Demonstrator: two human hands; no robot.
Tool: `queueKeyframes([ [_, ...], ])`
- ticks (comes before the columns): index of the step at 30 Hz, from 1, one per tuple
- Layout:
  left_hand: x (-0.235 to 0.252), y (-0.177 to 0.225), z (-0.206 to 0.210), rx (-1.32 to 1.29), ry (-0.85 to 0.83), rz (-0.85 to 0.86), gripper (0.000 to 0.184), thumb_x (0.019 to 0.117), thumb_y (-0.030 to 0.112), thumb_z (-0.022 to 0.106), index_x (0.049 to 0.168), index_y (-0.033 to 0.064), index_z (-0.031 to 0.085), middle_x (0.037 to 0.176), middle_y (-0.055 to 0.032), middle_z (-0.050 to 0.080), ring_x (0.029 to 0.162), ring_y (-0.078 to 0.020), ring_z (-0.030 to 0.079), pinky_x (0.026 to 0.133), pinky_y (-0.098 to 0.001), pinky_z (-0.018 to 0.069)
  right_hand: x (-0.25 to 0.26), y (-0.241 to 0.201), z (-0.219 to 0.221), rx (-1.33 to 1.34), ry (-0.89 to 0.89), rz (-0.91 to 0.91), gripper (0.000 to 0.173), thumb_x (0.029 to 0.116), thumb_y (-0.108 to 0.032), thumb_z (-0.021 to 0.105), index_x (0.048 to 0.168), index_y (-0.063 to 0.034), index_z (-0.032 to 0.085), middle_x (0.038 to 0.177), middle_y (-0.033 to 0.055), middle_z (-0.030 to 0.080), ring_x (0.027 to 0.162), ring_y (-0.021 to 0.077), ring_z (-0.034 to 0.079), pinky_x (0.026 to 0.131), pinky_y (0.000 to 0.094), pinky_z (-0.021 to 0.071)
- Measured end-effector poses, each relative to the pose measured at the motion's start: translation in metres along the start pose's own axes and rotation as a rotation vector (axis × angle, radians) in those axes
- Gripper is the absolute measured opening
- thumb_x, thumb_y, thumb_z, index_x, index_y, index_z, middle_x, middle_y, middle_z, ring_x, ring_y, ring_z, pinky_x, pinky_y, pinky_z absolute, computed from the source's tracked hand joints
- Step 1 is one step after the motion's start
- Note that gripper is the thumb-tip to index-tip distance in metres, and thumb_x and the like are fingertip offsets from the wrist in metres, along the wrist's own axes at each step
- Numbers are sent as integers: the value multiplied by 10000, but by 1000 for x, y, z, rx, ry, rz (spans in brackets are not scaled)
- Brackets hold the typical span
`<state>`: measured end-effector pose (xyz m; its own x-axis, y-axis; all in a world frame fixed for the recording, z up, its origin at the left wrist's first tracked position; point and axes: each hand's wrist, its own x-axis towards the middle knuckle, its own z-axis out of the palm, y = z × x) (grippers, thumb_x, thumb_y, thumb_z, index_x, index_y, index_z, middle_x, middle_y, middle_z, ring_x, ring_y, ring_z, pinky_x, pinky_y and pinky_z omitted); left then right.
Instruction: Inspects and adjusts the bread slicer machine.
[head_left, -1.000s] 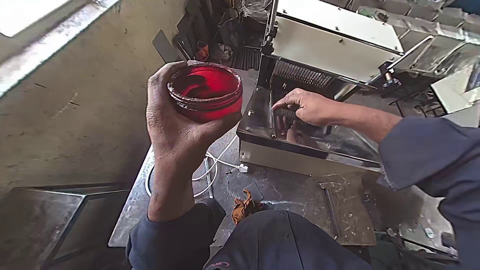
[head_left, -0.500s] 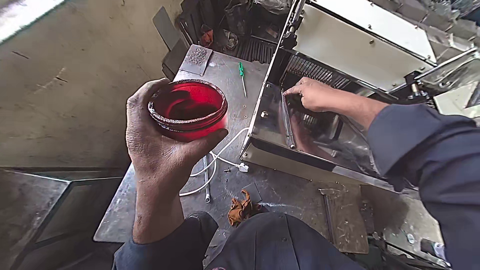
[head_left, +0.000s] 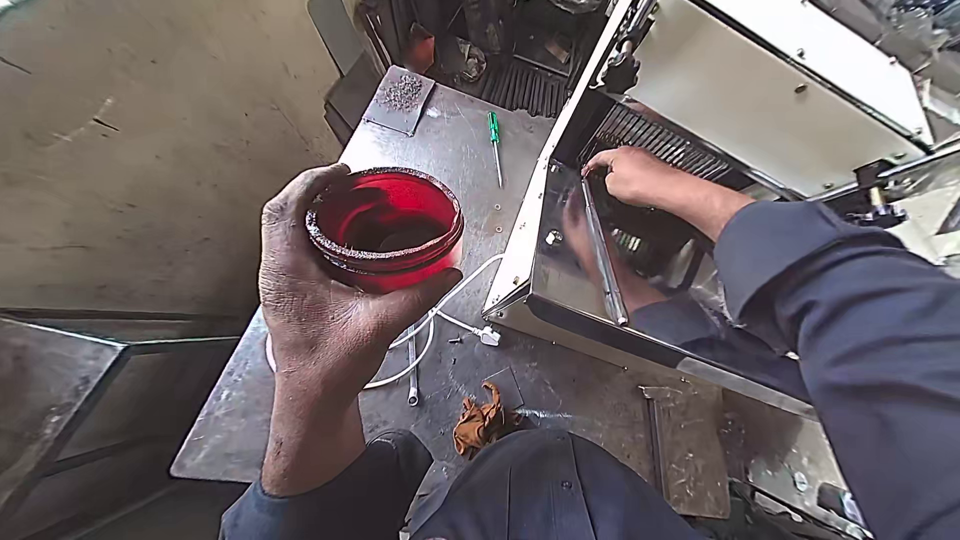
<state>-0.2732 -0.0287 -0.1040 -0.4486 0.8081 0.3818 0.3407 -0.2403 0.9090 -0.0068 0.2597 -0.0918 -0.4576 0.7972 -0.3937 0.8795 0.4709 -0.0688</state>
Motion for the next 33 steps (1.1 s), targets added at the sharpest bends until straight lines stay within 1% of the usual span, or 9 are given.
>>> queueKeyframes([
  [13,5,-1,9,31,-30,17,1021,611,356,953,1457,97,443,1404,-39,559,1311,-149,553,1102,-342,501,-2,2,-4,80,58,20,461,973,-12,455,1356,-181,648,1315,165,663,1253,368,607,1005,626,460],
  [17,6,-1,10,26,-31,24,1018,605,346,956,1450,93,447,1396,-39,557,1310,-148,550,1101,-336,499,-7,1,-3,57,-31,9,479,973,6,458,1356,-186,671,1327,151,669,1275,356,600,1035,618,449],
  [20,6,-1,8,34,-32,32,1019,612,350,952,1456,87,444,1410,-51,550,1320,-159,543,1107,-348,492,-23,1,-10,93,-8,-22,453,974,-5,449,1265,-201,736,1232,136,713,1199,336,641,979,609,474],
  [23,6,0,8,47,-32,21,1025,607,355,951,1460,99,442,1412,-42,549,1321,-149,542,1106,-343,492,-43,-6,-22,181,-19,-60,474,986,19,423,1193,-225,773,1169,96,732,1132,270,654,947,550,474],
  [25,7,0,10,33,-42,28,1029,610,353,953,1462,98,436,1417,-40,542,1327,-151,537,1111,-345,490,-48,-6,-25,183,-43,-86,496,991,27,407,1214,-233,765,1167,78,734,1115,245,658,954,529,477],
  [27,8,0,12,17,-50,44,1027,615,348,954,1464,96,434,1420,-41,541,1329,-156,537,1113,-350,490,-46,4,-21,178,-5,-101,469,981,11,415,1250,-196,739,1104,89,723,1009,243,658,898,510,489],
  [30,6,1,12,-11,-49,54,1017,615,321,956,1459,87,437,1412,-50,552,1318,-170,551,1108,-364,501,-42,31,-7,116,174,-40,349,1025,-120,491,1351,-92,611,1195,189,682,1108,366,661,965,615,497],
  [32,4,1,10,-9,-24,49,1016,615,323,961,1455,86,442,1408,-50,556,1316,-168,553,1105,-362,503,-41,48,8,44,255,61,396,1041,-219,541,1399,-50,530,1254,251,641,1136,438,646,954,663,494],
  [33,2,1,10,-15,-8,42,1018,613,313,960,1456,82,438,1405,-45,557,1315,-161,552,1108,-354,501,-41,55,15,26,258,116,431,1043,-262,561,1417,-58,498,1283,256,630,1154,446,644,954,662,496],
])
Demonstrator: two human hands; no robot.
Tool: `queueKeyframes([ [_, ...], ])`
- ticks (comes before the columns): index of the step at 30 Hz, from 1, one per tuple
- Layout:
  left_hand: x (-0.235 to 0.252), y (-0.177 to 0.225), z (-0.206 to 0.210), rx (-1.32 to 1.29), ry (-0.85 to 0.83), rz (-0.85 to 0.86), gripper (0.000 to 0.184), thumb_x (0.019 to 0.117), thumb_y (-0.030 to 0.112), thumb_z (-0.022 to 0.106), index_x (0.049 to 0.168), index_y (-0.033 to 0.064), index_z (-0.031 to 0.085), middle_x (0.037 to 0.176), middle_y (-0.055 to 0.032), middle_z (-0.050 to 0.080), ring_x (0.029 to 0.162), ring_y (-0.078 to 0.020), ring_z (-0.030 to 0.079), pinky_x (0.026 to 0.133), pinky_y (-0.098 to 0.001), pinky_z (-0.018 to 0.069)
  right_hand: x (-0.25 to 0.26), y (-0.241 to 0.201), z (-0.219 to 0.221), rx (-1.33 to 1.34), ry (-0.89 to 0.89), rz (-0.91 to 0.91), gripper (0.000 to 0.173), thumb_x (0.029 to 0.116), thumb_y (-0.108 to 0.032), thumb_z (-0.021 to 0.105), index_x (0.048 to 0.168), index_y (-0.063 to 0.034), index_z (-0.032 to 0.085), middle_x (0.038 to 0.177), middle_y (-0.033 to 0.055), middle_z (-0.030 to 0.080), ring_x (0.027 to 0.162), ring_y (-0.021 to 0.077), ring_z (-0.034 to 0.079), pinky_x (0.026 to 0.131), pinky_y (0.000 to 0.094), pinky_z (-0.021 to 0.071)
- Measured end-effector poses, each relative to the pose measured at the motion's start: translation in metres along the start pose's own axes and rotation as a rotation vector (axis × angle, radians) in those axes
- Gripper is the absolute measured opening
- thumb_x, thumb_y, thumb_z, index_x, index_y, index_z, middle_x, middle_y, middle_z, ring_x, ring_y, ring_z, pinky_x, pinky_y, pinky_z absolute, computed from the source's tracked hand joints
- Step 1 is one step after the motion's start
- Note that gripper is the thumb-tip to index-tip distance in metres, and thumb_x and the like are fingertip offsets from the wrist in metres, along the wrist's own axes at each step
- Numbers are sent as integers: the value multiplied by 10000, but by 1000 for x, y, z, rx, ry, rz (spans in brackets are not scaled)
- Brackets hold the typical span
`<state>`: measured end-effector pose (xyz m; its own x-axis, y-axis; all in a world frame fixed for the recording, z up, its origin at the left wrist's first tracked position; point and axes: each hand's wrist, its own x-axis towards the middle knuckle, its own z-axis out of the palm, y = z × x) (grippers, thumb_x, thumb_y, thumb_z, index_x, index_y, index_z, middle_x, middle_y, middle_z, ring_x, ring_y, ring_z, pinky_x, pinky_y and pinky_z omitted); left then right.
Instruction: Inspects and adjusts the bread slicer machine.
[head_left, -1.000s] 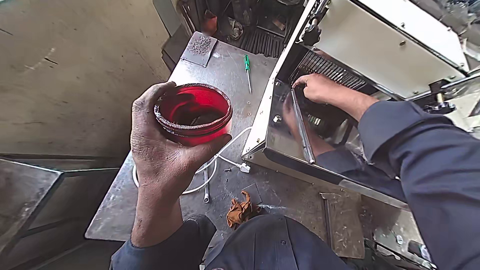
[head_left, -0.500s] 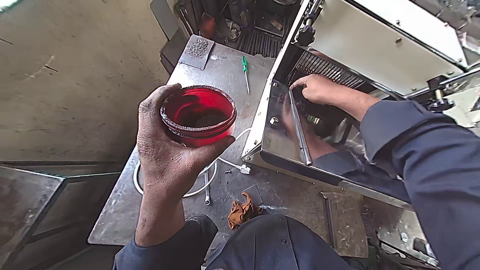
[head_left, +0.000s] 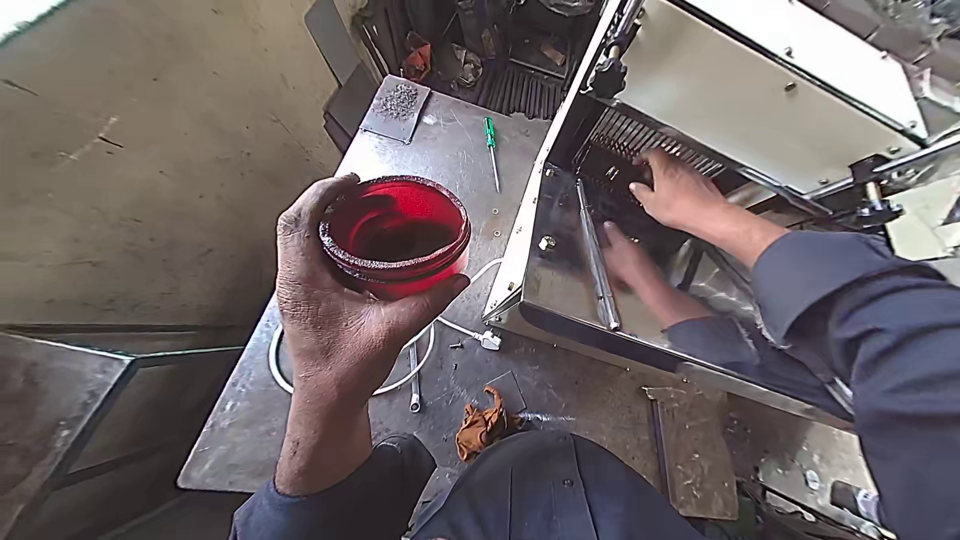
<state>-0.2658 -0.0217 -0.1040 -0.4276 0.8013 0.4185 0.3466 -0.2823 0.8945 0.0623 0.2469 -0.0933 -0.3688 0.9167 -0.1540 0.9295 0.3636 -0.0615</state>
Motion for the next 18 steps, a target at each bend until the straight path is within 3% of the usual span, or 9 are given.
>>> queueKeyframes([
  [3,-5,1,8,-57,93,-17,1031,596,278,966,1446,58,424,1383,-53,566,1295,-165,566,1103,-361,508,-7,10,9,8,-22,87,499,1042,-337,587,1448,-79,453,1339,252,608,1158,436,652,931,633,512],
  [6,-6,7,20,-102,149,11,1039,598,250,969,1450,42,412,1382,-64,562,1297,-179,565,1108,-373,507,-13,12,11,32,-11,112,606,1014,-450,619,1456,-85,423,1221,271,657,1085,459,676,875,643,519],
  [9,-2,20,31,-96,169,68,1051,605,258,970,1459,24,402,1400,-67,540,1310,-168,545,1125,-356,481,-22,11,10,148,25,139,651,1012,-452,627,1475,-55,401,1215,270,655,1092,456,663,931,655,498],
  [12,1,35,35,-112,159,129,1033,623,223,960,1461,13,393,1398,-71,547,1314,-175,550,1128,-361,489,-42,7,4,150,78,78,594,1050,-442,555,1443,-29,390,1088,245,678,1000,447,687,880,656,521],
  [15,2,48,38,-129,134,164,1024,643,222,952,1469,12,384,1404,-68,533,1315,-170,541,1130,-354,480,-92,-1,-15,171,145,-47,504,1067,-401,521,1390,-26,426,921,168,700,830,359,713,792,593,562],
  [18,-1,58,39,-155,121,191,999,662,220,949,1461,10,387,1384,-72,545,1301,-174,556,1115,-356,497,-132,-6,-29,170,185,-140,463,1045,-364,580,1358,-49,450,943,131,725,857,312,734,796,549,581],
])
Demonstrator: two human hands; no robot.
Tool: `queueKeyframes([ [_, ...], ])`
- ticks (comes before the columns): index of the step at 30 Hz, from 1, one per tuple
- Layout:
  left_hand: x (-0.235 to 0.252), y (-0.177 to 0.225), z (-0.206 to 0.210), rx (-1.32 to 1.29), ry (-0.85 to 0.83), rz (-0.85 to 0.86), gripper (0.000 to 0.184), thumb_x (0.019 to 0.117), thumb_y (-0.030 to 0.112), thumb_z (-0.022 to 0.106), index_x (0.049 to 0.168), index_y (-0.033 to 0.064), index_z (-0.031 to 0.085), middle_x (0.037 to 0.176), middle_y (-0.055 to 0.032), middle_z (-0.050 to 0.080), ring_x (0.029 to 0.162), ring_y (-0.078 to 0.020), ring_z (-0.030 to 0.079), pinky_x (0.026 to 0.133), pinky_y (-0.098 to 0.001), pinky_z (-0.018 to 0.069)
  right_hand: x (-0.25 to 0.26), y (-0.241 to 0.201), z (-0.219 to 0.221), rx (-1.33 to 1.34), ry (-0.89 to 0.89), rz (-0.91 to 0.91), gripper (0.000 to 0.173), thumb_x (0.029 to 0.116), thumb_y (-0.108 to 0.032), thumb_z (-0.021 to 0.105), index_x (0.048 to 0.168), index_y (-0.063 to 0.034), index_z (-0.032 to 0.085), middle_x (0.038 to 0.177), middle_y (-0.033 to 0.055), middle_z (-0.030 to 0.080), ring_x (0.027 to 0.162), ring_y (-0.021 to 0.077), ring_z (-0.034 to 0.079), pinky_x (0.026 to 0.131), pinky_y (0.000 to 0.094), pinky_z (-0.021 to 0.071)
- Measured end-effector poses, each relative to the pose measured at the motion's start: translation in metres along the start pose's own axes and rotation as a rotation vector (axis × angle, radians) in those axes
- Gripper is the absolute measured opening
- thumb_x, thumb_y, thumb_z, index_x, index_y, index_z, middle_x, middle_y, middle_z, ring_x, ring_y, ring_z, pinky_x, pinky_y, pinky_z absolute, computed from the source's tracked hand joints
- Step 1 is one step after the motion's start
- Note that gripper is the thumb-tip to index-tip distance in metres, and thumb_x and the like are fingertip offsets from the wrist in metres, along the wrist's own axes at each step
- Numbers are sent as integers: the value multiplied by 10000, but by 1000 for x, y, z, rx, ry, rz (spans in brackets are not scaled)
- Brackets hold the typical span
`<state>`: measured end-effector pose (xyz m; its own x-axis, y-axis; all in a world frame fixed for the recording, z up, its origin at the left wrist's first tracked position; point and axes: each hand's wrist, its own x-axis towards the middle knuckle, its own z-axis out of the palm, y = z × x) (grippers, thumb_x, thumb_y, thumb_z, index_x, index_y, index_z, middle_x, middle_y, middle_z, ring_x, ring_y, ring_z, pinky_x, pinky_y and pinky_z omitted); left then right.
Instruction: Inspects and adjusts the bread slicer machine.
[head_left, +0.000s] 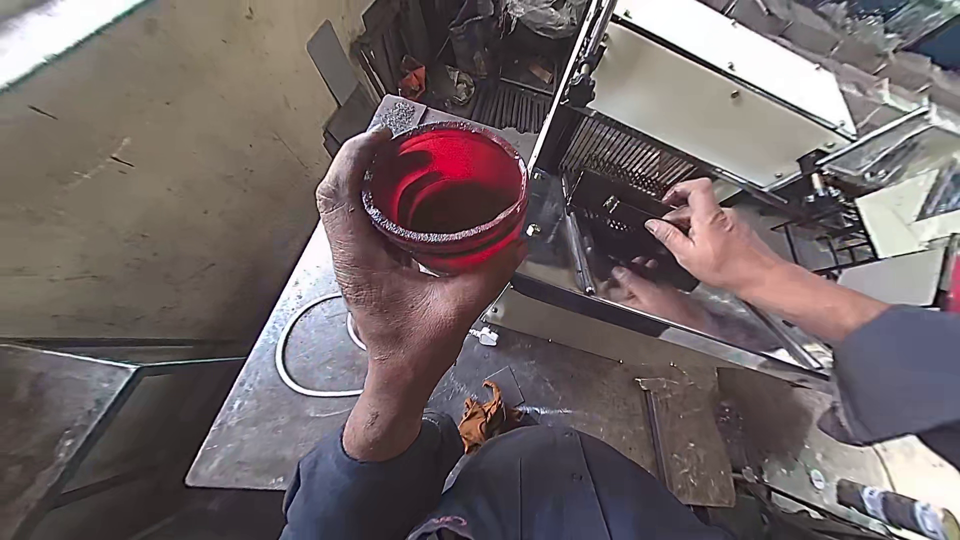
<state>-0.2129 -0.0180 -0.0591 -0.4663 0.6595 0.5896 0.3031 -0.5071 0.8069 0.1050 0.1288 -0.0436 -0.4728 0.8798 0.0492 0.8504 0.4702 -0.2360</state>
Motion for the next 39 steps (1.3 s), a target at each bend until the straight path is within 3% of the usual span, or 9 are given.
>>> queueKeyframes([
  [5,1,7,-3,40,-11,13,994,671,235,949,1462,6,393,1396,-80,538,1308,-177,548,1120,-352,487,8,-12,6,-32,57,-23,458,1064,-376,549,1333,-11,487,791,177,665,723,387,683,691,602,548],
  [10,10,1,20,46,-25,3,980,701,246,934,1471,-6,384,1431,-121,512,1343,-195,525,1122,-358,483,35,13,30,-263,301,-557,408,1086,-367,479,1268,-29,617,771,166,707,602,354,682,517,506,520],
  [12,13,0,34,39,-26,-16,970,717,239,925,1471,-16,371,1403,-126,520,1308,-184,546,1089,-333,504,41,17,34,-266,322,-630,415,1094,-360,465,1308,-34,608,762,166,702,575,340,669,499,483,510],
  [16,8,6,64,-43,-23,-22,967,719,149,910,1488,-17,348,1409,-139,507,1321,-173,531,1103,-305,484,40,21,32,-245,322,-617,419,1097,-366,460,1313,-37,605,774,148,717,564,314,672,503,470,519],
  [20,12,2,80,123,74,69,988,663,273,931,1421,-99,418,1331,-203,578,1239,-209,595,1062,-317,510,44,21,35,-261,317,-595,409,1102,-354,441,1324,-50,602,792,148,720,597,333,688,530,490,537],
  [27,3,66,73,305,-161,-300,840,838,138,824,1507,-20,340,1412,-168,547,1266,-159,561,1054,-235,445,22,-13,24,-317,84,-214,450,1112,-381,362,1478,-153,490,823,182,710,729,428,710,653,592,544],
  [30,1,35,74,318,-126,-140,891,782,226,883,1490,15,386,1334,-163,605,1186,-205,624,968,-312,538,37,2,34,-347,231,-413,396,1115,-337,377,1361,-108,588,688,156,666,587,387,675,535,540,525],
  [34,14,-1,86,260,13,35,1034,635,316,938,1449,-56,421,1379,-191,564,1276,-207,578,1066,-319,496,40,12,40,-297,294,-528,381,1114,-296,390,1343,-79,604,733,169,690,596,378,680,543,535,525],
  [39,10,18,79,281,-72,-79,963,722,275,910,1475,-15,386,1396,-167,553,1264,-186,574,1046,-321,494,37,6,21,-337,159,-499,426,1122,-308,350,1450,-107,533,713,169,673,596,398,675,569,559,538],
])
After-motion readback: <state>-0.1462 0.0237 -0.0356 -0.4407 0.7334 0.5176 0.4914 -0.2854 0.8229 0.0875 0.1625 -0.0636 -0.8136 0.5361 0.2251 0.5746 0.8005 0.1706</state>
